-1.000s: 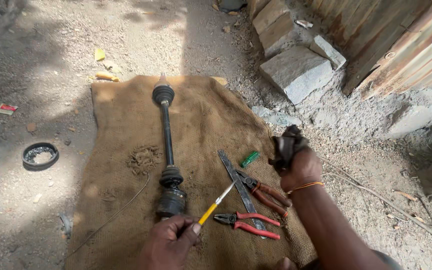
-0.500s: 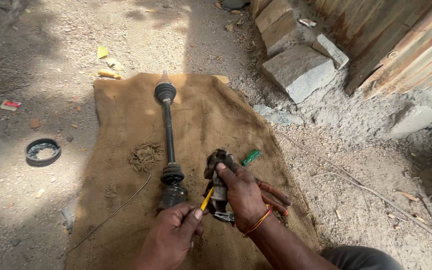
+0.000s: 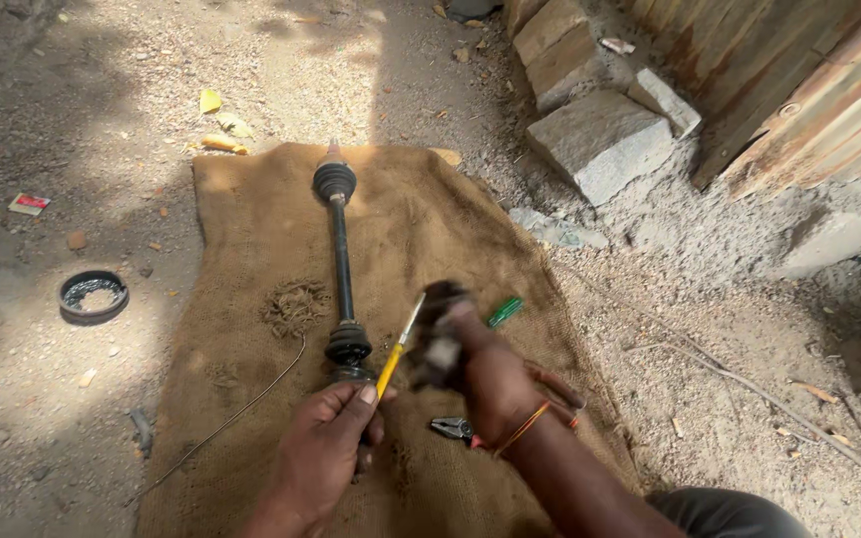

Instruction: The person is repairing a car drive shaft by cleaning grease from the joint with a rag and a metal file. They use a screwdriver to pry at the rubber boot and a file to scrape the metal surface, working on the component placed on a burlap sack.

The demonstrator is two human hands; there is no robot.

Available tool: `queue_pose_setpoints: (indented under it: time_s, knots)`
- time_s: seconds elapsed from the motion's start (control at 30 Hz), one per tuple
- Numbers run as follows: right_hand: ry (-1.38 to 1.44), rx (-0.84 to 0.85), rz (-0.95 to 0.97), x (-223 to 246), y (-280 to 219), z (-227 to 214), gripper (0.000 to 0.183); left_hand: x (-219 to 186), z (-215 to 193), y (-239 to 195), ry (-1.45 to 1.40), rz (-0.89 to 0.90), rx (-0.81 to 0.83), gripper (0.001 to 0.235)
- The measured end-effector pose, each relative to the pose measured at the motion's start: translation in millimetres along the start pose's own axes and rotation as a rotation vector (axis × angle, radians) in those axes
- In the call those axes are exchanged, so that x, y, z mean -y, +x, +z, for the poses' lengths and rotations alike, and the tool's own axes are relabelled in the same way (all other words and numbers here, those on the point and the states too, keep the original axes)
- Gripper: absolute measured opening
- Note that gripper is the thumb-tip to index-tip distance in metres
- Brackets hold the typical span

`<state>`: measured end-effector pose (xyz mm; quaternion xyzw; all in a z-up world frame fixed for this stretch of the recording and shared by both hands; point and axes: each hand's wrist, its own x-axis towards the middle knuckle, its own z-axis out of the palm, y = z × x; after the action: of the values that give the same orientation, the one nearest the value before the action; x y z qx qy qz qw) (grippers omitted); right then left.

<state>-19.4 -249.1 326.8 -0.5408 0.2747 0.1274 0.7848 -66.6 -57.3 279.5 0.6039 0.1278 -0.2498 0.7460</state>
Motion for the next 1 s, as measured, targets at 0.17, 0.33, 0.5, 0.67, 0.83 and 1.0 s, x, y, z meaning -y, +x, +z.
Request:
queue_pose_setpoints:
  time_s: [0.17,0.33,0.5,0.67,0.83,1.0]
  knots:
    - [-0.268,0.097,-0.016,-49,-9,8,0.034,7,4,-6,0.195,-0.141,0.048,0.033]
    - [0.18,-0.122,-0.053,11,22,-25,0.032,-8,11,-13,0.296,-0.082,0.202,0.029]
    - [-0.123,-0.461,-0.048,57,35,-67,0.041,-35,-12,-13,0.232,-0.053,-0.123,0.03]
    - [-1.956,0.674,-0.974,-31,40,-30,0.028,-46,-57,4,0.013,0.152,-0.495,0.022]
    - [-1.687,0.847,-0.595,-90,-37,5,0.059,-32,-61,12,-0.009,0.079,-0.536,0.021]
    - [-1.794,0.824,-0.329,-73,-40,6,0.032,-20,-60,27,0.072,0.169,-0.521,0.023]
